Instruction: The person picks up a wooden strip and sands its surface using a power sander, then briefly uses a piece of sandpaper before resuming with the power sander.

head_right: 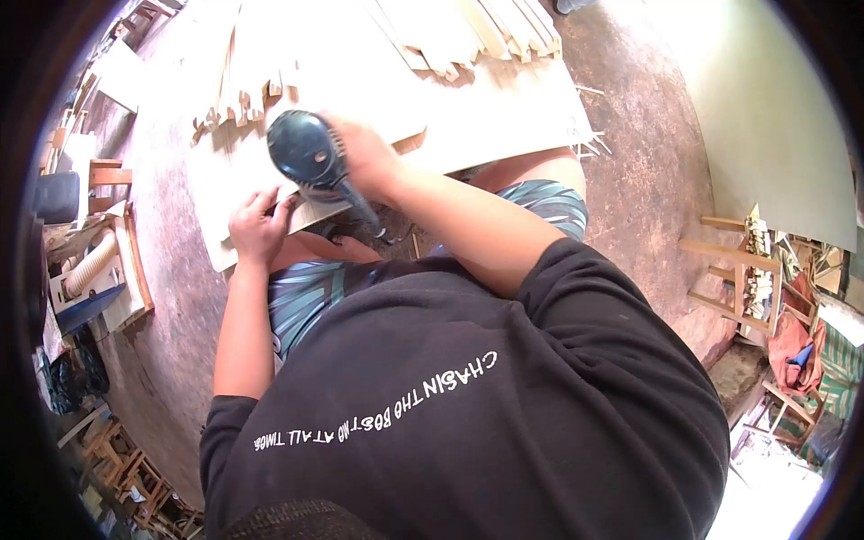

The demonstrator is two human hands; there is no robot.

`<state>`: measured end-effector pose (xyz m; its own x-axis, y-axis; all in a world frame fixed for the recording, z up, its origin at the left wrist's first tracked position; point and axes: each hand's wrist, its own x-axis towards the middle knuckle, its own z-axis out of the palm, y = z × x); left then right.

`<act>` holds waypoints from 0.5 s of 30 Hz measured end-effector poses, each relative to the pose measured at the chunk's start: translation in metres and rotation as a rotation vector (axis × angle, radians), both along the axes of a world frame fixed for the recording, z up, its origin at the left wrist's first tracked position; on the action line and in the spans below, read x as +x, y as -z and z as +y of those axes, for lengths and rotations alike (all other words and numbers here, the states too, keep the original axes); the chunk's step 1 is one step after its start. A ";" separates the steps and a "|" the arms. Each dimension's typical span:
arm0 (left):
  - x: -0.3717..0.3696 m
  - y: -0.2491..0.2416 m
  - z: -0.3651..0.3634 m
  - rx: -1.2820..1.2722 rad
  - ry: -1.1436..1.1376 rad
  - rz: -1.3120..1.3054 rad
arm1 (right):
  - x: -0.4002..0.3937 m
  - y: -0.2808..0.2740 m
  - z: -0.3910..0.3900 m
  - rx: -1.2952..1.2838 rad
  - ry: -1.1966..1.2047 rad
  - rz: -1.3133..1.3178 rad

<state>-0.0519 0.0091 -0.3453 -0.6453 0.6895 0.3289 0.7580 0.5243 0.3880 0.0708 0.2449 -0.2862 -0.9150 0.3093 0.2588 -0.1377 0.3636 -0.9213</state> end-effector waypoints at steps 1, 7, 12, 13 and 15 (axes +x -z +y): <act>0.000 -0.003 0.002 0.005 0.014 0.021 | 0.004 0.001 0.007 0.086 0.053 -0.013; 0.001 -0.008 0.000 0.012 0.033 0.070 | 0.039 0.009 0.064 0.185 0.187 -0.111; 0.000 -0.008 0.001 0.003 0.011 0.050 | 0.078 0.000 0.102 0.338 0.342 -0.188; 0.001 -0.008 0.001 0.003 0.006 0.042 | 0.085 -0.005 0.109 0.365 0.333 -0.178; 0.000 -0.010 0.001 -0.002 0.009 0.025 | 0.099 -0.010 0.127 0.173 0.275 -0.270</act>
<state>-0.0516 0.0098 -0.3356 -0.6309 0.6957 0.3434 0.7719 0.5182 0.3683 0.1697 0.3716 -0.2763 -0.8463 0.5249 0.0907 0.2241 0.5053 -0.8333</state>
